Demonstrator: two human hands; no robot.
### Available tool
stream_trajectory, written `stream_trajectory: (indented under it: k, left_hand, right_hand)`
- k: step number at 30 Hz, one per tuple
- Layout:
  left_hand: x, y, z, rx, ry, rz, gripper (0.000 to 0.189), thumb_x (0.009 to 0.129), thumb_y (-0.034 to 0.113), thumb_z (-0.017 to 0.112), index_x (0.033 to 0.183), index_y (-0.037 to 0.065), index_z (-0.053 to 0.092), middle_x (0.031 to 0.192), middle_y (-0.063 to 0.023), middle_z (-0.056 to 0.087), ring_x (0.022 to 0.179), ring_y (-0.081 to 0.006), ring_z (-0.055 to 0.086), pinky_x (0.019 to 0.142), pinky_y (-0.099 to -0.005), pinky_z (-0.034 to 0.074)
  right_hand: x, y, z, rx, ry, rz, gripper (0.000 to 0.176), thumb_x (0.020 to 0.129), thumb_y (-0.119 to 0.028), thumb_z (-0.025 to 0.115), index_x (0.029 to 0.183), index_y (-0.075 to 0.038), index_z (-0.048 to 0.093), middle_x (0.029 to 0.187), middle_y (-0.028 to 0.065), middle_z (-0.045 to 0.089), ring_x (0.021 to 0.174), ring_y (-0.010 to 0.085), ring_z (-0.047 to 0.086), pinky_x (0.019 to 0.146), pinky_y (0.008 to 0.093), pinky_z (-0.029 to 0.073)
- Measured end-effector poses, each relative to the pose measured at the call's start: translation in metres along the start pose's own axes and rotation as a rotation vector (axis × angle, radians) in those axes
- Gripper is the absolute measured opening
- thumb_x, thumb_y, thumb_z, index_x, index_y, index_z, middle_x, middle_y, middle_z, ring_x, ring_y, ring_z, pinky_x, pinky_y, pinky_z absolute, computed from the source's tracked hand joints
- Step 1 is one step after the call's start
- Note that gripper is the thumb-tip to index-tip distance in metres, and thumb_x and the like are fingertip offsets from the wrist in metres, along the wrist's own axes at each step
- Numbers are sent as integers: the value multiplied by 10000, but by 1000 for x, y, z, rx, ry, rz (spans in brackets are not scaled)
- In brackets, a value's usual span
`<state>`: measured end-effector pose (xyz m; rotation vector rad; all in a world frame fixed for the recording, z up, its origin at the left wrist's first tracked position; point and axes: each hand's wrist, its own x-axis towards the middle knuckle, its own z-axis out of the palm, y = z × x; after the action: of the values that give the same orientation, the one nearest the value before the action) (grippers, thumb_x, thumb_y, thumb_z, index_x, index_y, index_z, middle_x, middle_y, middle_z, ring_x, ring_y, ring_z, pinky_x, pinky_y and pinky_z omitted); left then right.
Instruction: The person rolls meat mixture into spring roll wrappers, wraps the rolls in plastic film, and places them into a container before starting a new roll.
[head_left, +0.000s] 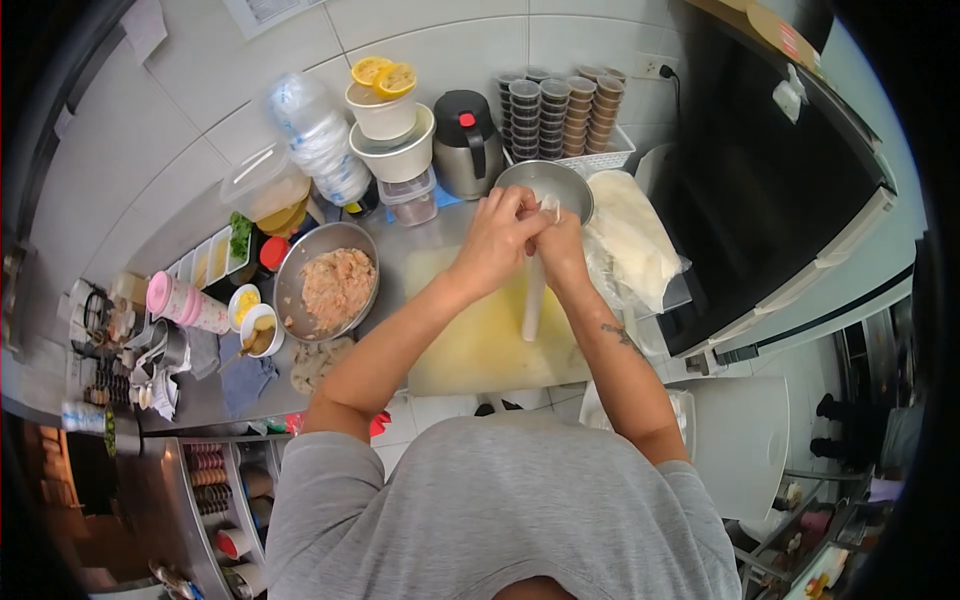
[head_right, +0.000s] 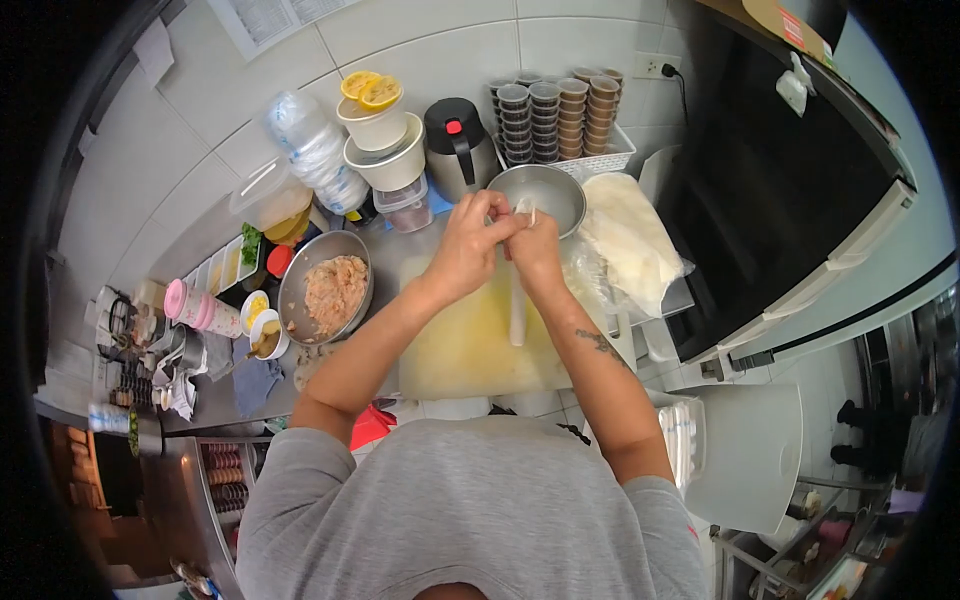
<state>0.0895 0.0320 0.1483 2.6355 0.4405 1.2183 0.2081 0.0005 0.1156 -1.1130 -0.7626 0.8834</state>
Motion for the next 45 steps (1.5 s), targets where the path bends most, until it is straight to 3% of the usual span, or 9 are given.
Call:
stream_trajectory:
  k: [3,9,15,21,24,27,33,36,45]
  left_hand:
    - [-6,9,-11,44,-76,-28,474,669,-168,462,1027,69,662,1018,-135,502,983,-331,510,908,-391,408]
    - [-18,16,-32,-297,48,-250,623,615,-200,353,1098,75,632,1111,-148,469,1096,-317,493,983,-380,400]
    - [-38,22,-29,-339,16,-263,682,604,-215,389,1148,108,644,1118,-137,474,1079,-318,498,970,-401,411]
    - [-36,25,-42,16,-71,-79,597,645,-149,548,1143,162,661,1128,-115,499,1062,-290,501,898,-401,407]
    - [-28,27,-53,201,-130,61,451,684,-49,615,1088,145,666,1092,-102,522,1050,-282,509,869,-414,398]
    - [-10,35,-74,335,-427,77,298,718,44,645,1011,98,646,1061,-110,539,1030,-297,536,829,-424,420]
    - [24,28,-93,-88,-483,-67,156,795,68,630,926,11,566,938,-152,546,879,-353,580,731,-437,456]
    - [34,27,-96,-24,-729,-73,133,821,87,613,893,-5,550,883,-163,569,855,-378,594,750,-449,470]
    - [12,28,-76,52,-580,-58,105,831,72,599,892,-13,590,889,-182,602,816,-393,613,712,-452,486]
  right_hand:
    - [-13,-6,7,-8,-47,3,98,833,-69,593,771,-1,626,634,8,564,503,83,484,435,249,348]
    - [-29,-24,6,-6,-184,30,81,809,-85,649,758,-34,613,642,-8,552,531,66,484,471,234,363]
    - [-36,-20,3,8,-256,7,108,809,-78,646,740,-71,565,649,-14,539,543,75,494,496,233,378]
    - [-40,-20,3,2,-318,17,108,814,-70,637,741,-76,557,667,-6,550,546,75,490,508,236,383]
    - [-41,-20,4,-20,-351,34,82,821,-70,627,755,-65,578,677,-4,558,551,72,488,505,237,379]
    - [-47,-27,15,-104,-394,74,53,817,-81,620,776,-52,602,689,-5,568,565,76,494,503,239,377]
    - [-55,-45,25,-161,-527,105,37,759,-68,633,779,-54,606,689,-4,578,579,86,515,503,245,397]
    - [-55,-40,24,-149,-575,95,76,745,-62,654,789,-58,592,677,1,568,566,91,521,497,247,403]
    - [-45,-17,20,-103,-551,87,127,760,-55,638,860,-35,562,716,9,551,565,94,520,477,252,407]
